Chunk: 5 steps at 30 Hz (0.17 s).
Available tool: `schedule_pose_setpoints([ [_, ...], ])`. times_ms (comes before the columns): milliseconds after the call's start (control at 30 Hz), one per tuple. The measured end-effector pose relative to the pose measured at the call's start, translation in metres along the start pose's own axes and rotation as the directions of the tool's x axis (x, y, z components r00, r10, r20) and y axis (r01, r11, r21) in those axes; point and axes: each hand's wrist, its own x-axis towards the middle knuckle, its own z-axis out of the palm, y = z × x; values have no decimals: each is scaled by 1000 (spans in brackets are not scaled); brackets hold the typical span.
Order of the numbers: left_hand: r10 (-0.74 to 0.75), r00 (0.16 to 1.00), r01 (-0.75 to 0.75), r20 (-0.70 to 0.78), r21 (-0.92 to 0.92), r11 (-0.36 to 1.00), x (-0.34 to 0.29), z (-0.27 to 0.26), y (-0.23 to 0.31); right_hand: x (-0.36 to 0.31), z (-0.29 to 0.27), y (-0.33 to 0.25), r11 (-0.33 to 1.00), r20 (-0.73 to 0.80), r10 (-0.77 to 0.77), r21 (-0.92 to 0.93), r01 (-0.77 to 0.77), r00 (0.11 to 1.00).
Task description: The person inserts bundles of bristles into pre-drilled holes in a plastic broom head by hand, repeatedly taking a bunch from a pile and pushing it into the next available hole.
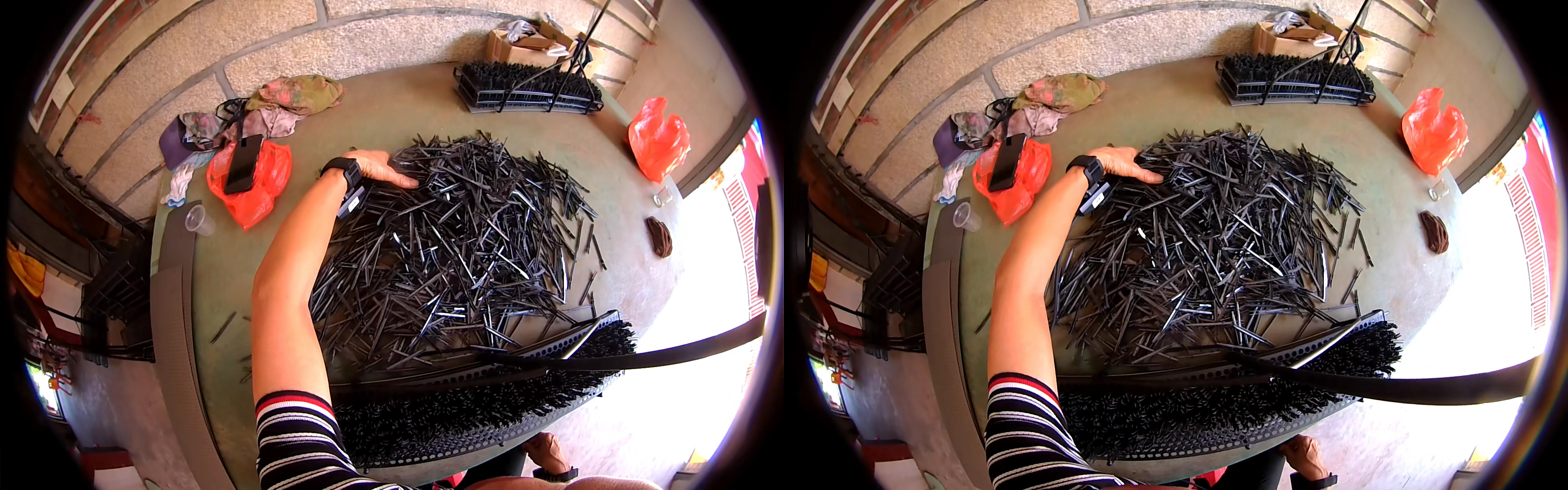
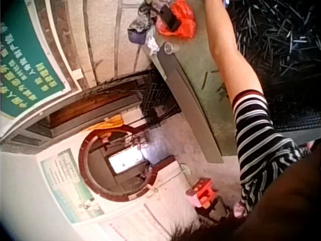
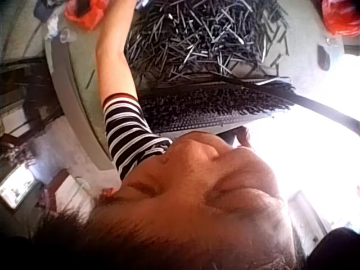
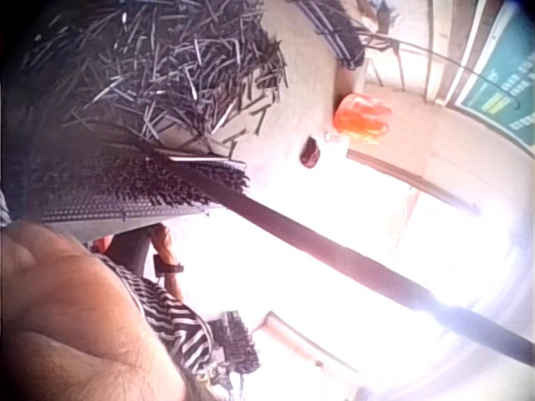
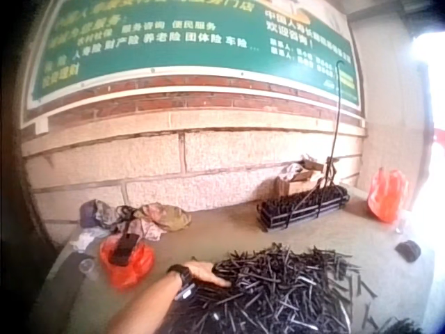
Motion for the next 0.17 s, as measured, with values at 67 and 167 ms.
schedule_pose_setpoints([
  [67,-26,1000,26,-2,7,1000,-2,2,-1,0,-1,-1,1000,-4,-3,17,3,1000],
  [167,-72,997,73,-26,83,994,7,6,-7,0,-2,-2,999,2,1,39,-1,1000],
])
